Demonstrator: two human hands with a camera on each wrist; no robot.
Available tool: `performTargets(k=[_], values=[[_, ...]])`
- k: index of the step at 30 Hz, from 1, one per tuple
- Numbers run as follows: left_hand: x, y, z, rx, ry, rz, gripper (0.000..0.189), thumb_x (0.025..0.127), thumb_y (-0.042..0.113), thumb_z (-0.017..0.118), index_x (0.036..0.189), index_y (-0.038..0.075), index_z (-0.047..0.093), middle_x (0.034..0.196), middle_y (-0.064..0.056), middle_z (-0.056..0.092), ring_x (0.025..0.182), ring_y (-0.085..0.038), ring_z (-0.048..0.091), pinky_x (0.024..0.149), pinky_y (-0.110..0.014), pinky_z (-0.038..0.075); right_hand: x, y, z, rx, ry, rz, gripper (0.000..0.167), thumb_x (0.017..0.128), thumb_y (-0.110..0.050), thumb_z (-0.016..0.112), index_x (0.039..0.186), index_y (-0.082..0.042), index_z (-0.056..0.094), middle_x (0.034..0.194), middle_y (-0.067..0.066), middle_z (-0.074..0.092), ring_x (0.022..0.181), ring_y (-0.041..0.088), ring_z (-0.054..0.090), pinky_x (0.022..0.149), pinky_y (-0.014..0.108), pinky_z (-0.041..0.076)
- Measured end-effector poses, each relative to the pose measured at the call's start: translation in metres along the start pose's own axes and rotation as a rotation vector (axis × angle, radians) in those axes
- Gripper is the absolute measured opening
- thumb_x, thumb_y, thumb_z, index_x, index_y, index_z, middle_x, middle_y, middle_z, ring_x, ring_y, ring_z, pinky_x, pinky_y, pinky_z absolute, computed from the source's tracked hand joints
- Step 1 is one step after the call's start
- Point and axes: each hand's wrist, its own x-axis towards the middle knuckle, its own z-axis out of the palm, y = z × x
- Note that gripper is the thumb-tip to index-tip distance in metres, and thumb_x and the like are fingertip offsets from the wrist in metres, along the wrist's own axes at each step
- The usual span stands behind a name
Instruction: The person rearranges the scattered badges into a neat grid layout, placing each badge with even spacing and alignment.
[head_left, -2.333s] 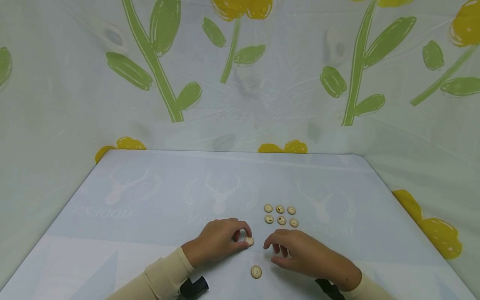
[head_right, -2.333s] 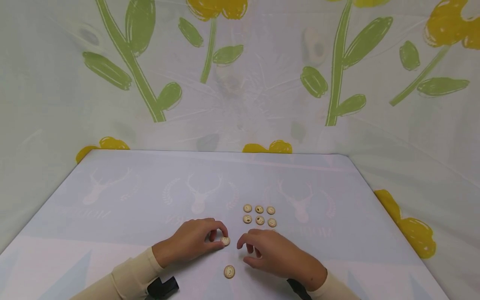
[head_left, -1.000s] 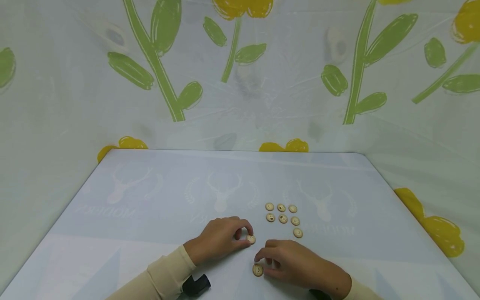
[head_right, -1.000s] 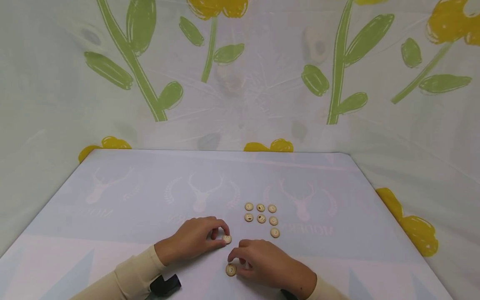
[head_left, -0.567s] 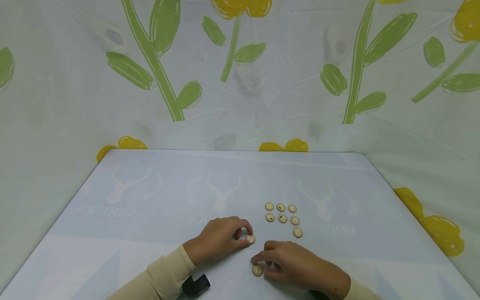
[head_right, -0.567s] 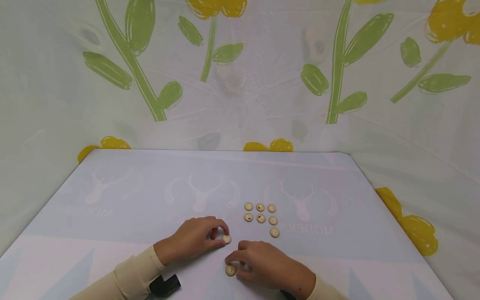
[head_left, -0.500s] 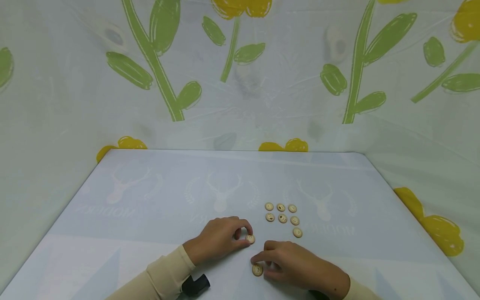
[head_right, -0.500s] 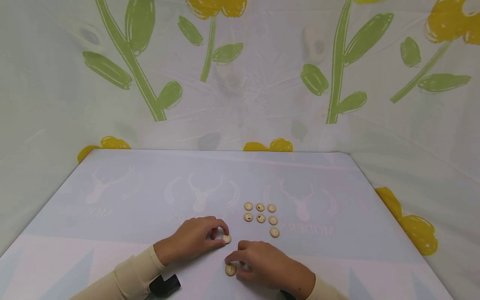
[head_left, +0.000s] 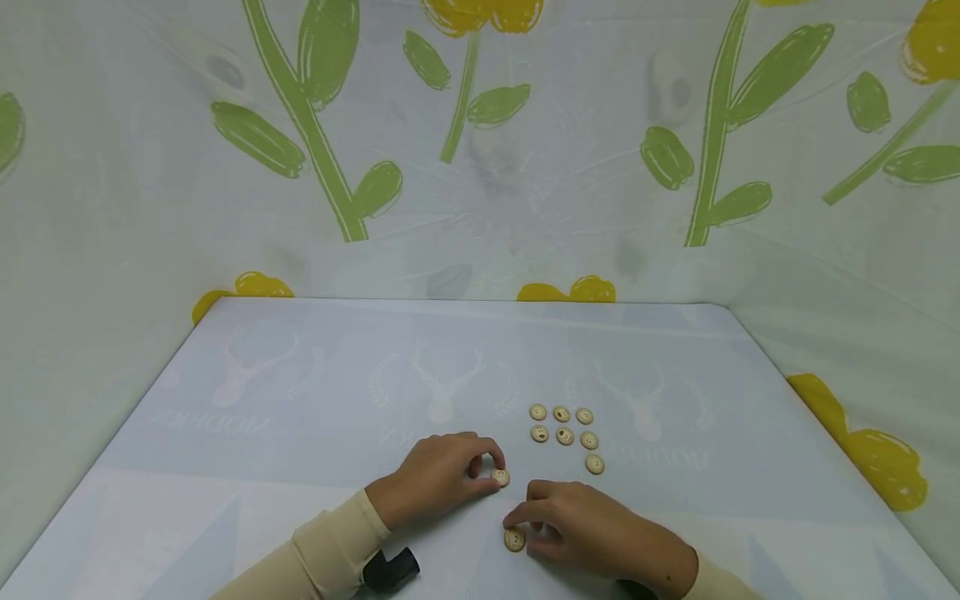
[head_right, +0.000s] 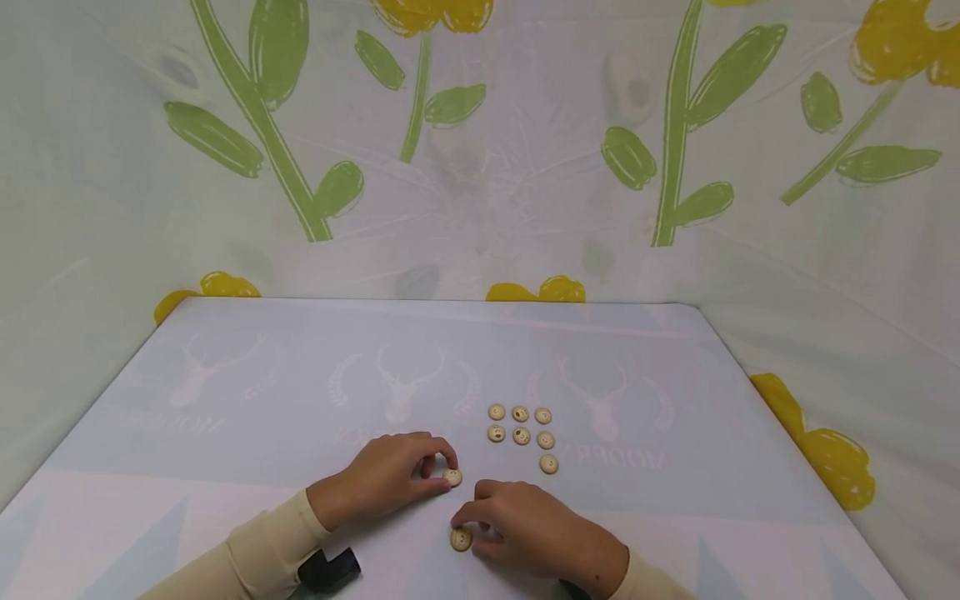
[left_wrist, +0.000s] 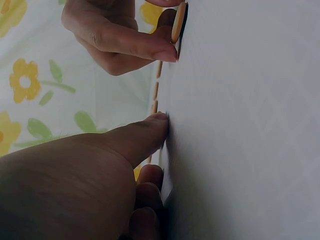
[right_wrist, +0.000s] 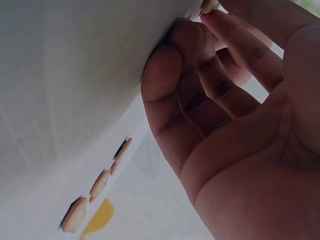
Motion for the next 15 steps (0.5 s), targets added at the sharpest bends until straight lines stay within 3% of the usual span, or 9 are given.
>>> performTargets(k=[15], values=[[0.0006, 0.0005, -0.0005, 0.007, -0.004, -0.01, 0.014, 0.089, 0.035, 0.075, 0.101, 0.029, 0.069, 0.074, 0.012, 0.051, 0.061, 0.0, 0.041, 0.055, -0.02, 0.034, 0.0013, -0.0037, -0.0016, -0.038, 0.002, -0.023, 0.017, 0.087, -0.021, 0.077, 0.102, -0.029, 0.075, 0.081, -0.016, 0.056, 0.069, -0.009, 0.048, 0.064, 0.01, 0.04]])
